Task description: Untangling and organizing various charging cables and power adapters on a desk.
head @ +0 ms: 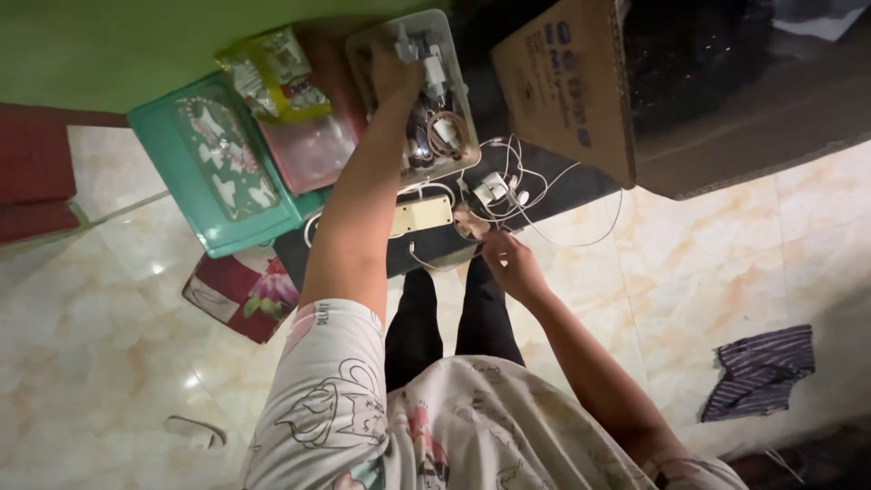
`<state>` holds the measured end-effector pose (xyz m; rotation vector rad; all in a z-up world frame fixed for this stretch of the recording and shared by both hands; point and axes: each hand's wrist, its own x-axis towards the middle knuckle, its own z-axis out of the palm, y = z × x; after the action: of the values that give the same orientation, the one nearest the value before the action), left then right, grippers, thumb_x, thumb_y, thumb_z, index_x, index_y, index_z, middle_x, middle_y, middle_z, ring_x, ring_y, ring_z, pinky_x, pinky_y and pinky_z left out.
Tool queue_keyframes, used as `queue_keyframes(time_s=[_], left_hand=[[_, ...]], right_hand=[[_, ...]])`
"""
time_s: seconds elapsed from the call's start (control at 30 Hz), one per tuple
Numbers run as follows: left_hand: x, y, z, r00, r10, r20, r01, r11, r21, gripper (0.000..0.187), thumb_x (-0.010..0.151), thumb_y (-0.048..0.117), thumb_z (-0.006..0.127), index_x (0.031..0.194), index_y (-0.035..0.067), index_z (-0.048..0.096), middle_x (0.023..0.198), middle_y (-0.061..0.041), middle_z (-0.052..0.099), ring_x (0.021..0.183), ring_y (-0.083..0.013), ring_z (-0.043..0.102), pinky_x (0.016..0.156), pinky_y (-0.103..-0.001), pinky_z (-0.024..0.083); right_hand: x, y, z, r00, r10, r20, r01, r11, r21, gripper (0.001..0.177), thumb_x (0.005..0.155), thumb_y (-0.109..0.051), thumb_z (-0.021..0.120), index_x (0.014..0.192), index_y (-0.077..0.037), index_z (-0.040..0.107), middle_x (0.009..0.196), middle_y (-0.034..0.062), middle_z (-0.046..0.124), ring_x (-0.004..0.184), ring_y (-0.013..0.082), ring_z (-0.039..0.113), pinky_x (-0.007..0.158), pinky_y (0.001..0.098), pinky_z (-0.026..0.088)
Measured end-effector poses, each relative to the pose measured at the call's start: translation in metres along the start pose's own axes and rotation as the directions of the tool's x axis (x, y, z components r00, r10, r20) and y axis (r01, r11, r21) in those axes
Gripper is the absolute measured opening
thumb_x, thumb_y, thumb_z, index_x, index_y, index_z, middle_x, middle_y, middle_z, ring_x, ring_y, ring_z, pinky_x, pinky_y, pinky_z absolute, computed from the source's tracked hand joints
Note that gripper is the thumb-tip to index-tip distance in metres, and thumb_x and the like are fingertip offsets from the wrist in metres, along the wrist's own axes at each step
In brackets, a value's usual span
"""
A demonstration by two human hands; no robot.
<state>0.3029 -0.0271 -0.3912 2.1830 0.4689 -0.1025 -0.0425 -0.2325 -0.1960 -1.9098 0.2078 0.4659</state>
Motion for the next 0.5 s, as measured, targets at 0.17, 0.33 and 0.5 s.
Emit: queue_keyframes(time_s=[0.17,0.33,0.5], left_hand=[[-0.042,0.011,-0.017,0.988,0.117,0.103,-0.131,0.980,0.147,0.090,0.078,0.022,0.078,0.152,0.000,0.031,0.141,-0.033,0.051,0.130,-0.0472,0.050,0.108,-0.045,0.045],[-0.113,0.010,-0.049,0.905,0.365,0.220,-0.420,0.852,0.312,0.075,0.097,0.032,0.072,0.154,0.002,0.035,0.154,-0.031,0.040,0.135,-0.0476,0.046,0.109,-0.051,0.044],[-0.173,0.015,-0.075,0.821,0.570,0.028,-0.547,0.771,0.326,0.074,0.081,0.026,0.075,0.144,0.001,0.045,0.146,-0.025,0.046,0.135,-0.0468,0.044,0.114,-0.060,0.033]], right_hand=[[0.021,-0.007,0.014,0.995,-0.100,-0.015,0.099,0.994,-0.046,0.028,0.095,-0.006,0.064,0.124,-0.004,0.064,0.100,0.0140,0.073,0.088,0.0249,0.075,0.076,0.0366,0.061],[0.071,-0.006,0.019,0.977,-0.206,-0.051,0.197,0.969,-0.146,0.023,0.096,-0.006,0.066,0.119,-0.004,0.069,0.103,0.0148,0.073,0.084,0.0249,0.074,0.071,0.0355,0.060],[0.163,-0.012,0.024,0.898,-0.368,-0.242,0.326,0.925,-0.195,0.015,0.103,-0.010,0.067,0.117,-0.006,0.071,0.104,0.0127,0.076,0.087,0.0220,0.076,0.074,0.0348,0.061]])
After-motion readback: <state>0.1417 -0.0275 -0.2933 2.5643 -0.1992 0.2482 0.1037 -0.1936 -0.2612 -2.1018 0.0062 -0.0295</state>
